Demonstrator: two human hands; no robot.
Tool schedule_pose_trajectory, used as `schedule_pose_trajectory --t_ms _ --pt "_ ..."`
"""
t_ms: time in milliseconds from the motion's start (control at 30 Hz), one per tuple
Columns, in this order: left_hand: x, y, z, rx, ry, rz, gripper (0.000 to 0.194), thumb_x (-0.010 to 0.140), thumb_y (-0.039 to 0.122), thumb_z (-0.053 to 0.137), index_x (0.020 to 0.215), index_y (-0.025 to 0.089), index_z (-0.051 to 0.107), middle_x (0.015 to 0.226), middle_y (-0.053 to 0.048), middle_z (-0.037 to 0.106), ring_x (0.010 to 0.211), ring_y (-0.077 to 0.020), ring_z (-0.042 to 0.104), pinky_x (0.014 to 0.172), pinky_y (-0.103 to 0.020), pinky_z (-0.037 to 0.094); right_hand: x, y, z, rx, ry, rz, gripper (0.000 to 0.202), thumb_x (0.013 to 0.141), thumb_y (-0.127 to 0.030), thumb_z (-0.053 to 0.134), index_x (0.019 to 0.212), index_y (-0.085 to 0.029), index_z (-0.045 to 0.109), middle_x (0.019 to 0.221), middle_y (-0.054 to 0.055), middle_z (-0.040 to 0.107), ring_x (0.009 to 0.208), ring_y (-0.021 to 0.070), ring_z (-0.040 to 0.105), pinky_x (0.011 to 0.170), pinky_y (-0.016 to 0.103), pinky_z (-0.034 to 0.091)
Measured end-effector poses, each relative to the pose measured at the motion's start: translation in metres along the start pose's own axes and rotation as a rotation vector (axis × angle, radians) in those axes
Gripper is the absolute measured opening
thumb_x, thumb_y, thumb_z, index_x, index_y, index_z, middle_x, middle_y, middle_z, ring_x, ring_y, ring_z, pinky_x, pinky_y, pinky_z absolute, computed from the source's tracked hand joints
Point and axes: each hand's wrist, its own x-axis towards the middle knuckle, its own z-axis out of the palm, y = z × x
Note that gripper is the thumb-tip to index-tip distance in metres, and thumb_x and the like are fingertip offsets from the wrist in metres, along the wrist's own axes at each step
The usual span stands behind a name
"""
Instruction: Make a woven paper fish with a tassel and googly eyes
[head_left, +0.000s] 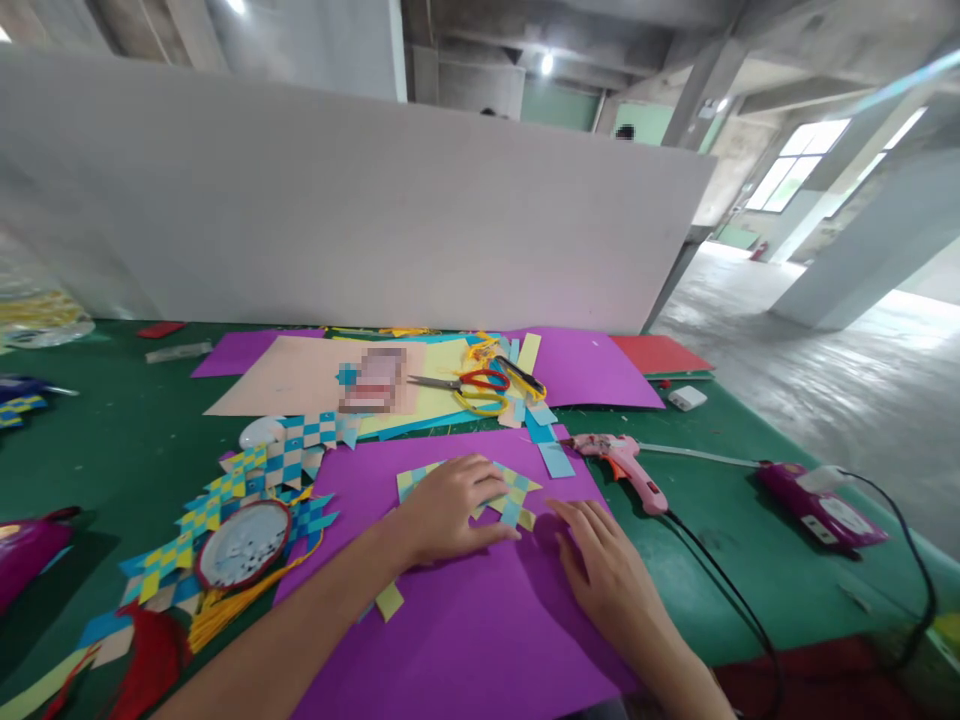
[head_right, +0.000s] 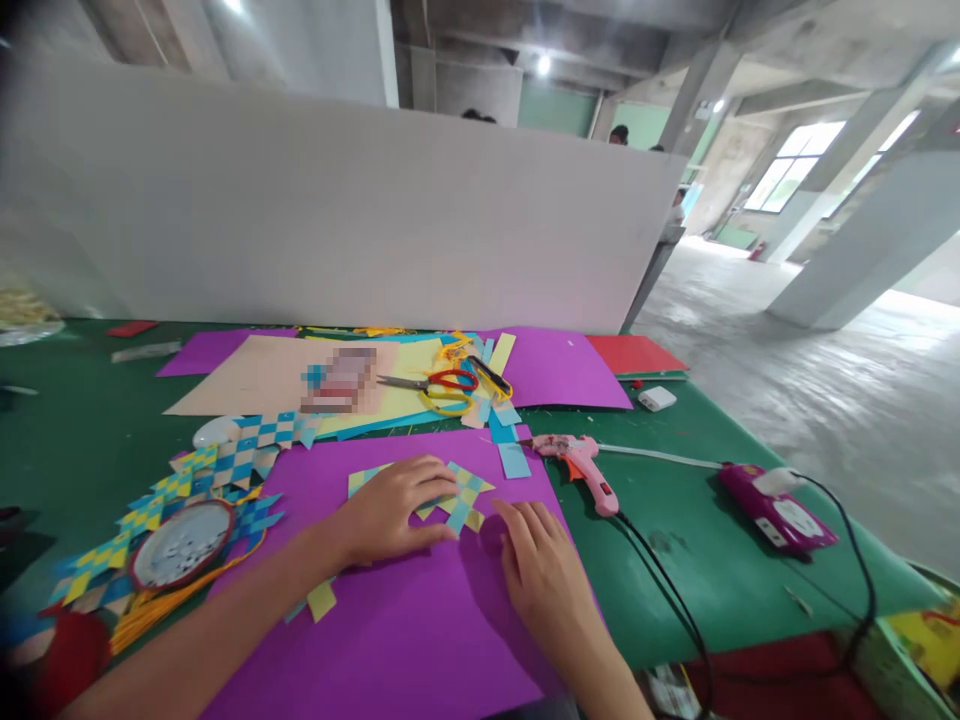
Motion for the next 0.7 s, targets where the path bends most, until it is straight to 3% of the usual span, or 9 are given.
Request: schedule_pose_trajectory --t_ms 200,533,700 --pt "-0.005 -0.012 -0.007 0.126 0.119 -0.043 0.032 0.097 0.039 0.047 0.112 0.017 0.064 0.110 -0.007 0.067 0.108 -0.0213 0.058 0.098 -0.038 0.045 -0.005 0.006 0.008 0.031 0.062 -0.014 0.028 0.090 -0.015 0.045 0.114 -0.022 0.058 0.100 0.006 0.068 0.093 0.0221 0.065 0.080 0.038 0.055" --pt "-0.015 -0.026 -0.011 0.191 0.191 -0.124 0.028 0.097 0.033 0.047 0.110 0.017 0.066 0.101 -0.005 0.072 0.098 -0.0217 0.062 0.090 -0.038 0.048 -0.011 0.016 0.010 0.088 0.066 -0.029 0.022 0.093 -0.028 0.048 0.106 -0.025 0.065 0.101 0.005 0.070 0.094 0.0218 0.067 0.082 0.038 0.057" --pt "-0.015 -0.029 -0.003 0.177 0.144 -0.139 0.028 0.097 0.032 0.047 0.112 0.018 0.066 0.102 -0.004 0.073 0.097 -0.0199 0.063 0.091 -0.035 0.047 -0.008 0.029 0.008 0.025 0.176 -0.209 0.022 0.090 -0.030 0.051 0.099 -0.025 0.070 0.094 0.003 0.073 0.084 0.0181 0.071 0.074 0.026 0.058"
